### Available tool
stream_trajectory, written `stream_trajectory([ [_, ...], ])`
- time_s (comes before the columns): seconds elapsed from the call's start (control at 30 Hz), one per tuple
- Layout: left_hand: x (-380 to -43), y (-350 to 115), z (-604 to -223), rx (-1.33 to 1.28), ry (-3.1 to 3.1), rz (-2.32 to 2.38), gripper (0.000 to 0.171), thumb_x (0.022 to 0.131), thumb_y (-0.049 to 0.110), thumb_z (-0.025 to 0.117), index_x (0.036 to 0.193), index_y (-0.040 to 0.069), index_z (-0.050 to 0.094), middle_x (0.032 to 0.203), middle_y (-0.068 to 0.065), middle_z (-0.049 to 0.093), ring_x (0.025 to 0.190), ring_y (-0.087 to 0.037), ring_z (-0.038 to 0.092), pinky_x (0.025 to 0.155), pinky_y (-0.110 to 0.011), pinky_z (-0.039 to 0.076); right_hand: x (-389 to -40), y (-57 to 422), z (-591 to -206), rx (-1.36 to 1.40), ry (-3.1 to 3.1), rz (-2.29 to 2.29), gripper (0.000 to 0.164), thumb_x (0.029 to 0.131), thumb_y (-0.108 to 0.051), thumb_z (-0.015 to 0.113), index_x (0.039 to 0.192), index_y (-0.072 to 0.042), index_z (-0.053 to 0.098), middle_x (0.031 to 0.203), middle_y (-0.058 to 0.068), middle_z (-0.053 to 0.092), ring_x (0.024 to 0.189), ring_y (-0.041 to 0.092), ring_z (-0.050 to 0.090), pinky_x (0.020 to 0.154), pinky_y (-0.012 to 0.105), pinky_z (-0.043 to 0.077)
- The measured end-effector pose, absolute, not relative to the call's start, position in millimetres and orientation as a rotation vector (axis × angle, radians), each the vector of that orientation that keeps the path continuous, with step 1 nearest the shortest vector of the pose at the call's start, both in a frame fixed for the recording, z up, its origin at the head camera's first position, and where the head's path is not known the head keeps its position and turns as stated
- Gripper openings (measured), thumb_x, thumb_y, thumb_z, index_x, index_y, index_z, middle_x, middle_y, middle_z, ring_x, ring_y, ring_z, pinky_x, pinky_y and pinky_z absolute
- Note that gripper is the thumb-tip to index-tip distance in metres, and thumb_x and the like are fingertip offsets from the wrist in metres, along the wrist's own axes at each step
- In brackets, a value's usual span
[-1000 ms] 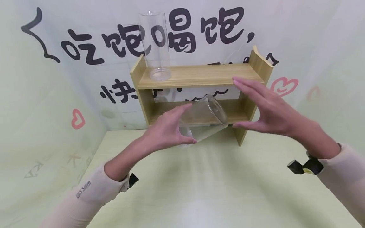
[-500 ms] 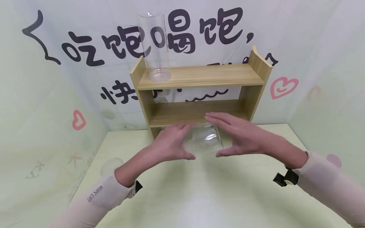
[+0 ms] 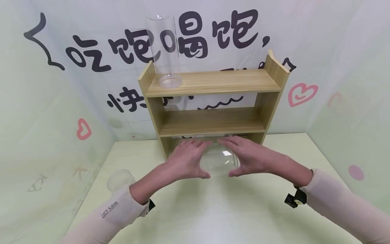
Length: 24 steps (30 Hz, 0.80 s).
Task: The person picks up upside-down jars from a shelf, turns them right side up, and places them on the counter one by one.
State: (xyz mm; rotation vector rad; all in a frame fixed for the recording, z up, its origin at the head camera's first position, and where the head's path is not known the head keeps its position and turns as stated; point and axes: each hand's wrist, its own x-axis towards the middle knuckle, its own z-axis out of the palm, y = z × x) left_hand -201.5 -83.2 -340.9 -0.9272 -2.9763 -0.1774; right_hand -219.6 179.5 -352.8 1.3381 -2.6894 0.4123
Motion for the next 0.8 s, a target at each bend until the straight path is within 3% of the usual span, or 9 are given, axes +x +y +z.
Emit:
stream_trajectory([
  [0.13,-201.4,-86.0,-343.7,-0.958,-2.954,-0.191,0.108,0.071,0.056,0.096,0.159,0.014,0.048,0.153,-0.013,0.058,0.145,-0.039,0.049,0.123,-0.061,0.036,-219.5,178.4,-362.9,1.33,-2.618,0.455,0.104,0.069,-0.041,0.1,0.151,0.0,0.051,0.146,0.016,0.059,0.127,0.036,0.062,0.1,0.052,0.06],
  [0.33,-200.3,-94.9,-340.2,-1.014,-2.883,-0.25,0.103,0.072,0.055,0.095,0.156,0.012,0.052,0.153,-0.012,0.059,0.145,-0.039,0.05,0.122,-0.06,0.039,-221.1,179.3,-372.4,1.344,-2.514,0.505,0.101,0.071,-0.043,0.097,0.15,0.001,0.051,0.144,0.016,0.06,0.129,0.037,0.062,0.104,0.054,0.057],
  [0.57,-199.9,-109.5,-322.0,-1.003,-2.727,-0.345,0.104,0.074,0.061,0.092,0.156,0.011,0.052,0.158,-0.01,0.054,0.145,-0.035,0.051,0.119,-0.058,0.043,-220.7,183.4,-384.7,1.328,-2.452,0.55,0.1,0.07,-0.043,0.096,0.148,0.003,0.052,0.138,0.017,0.064,0.121,0.035,0.067,0.097,0.05,0.062],
  [0.8,-205.5,-134.5,-292.9,-0.932,-2.419,-0.54,0.105,0.078,0.049,0.093,0.159,0.004,0.045,0.162,-0.014,0.048,0.149,-0.033,0.045,0.127,-0.049,0.034,-216.9,191.9,-403.5,1.299,-2.483,0.594,0.1,0.071,-0.042,0.096,0.148,0.002,0.052,0.138,0.016,0.064,0.121,0.031,0.068,0.098,0.048,0.062],
])
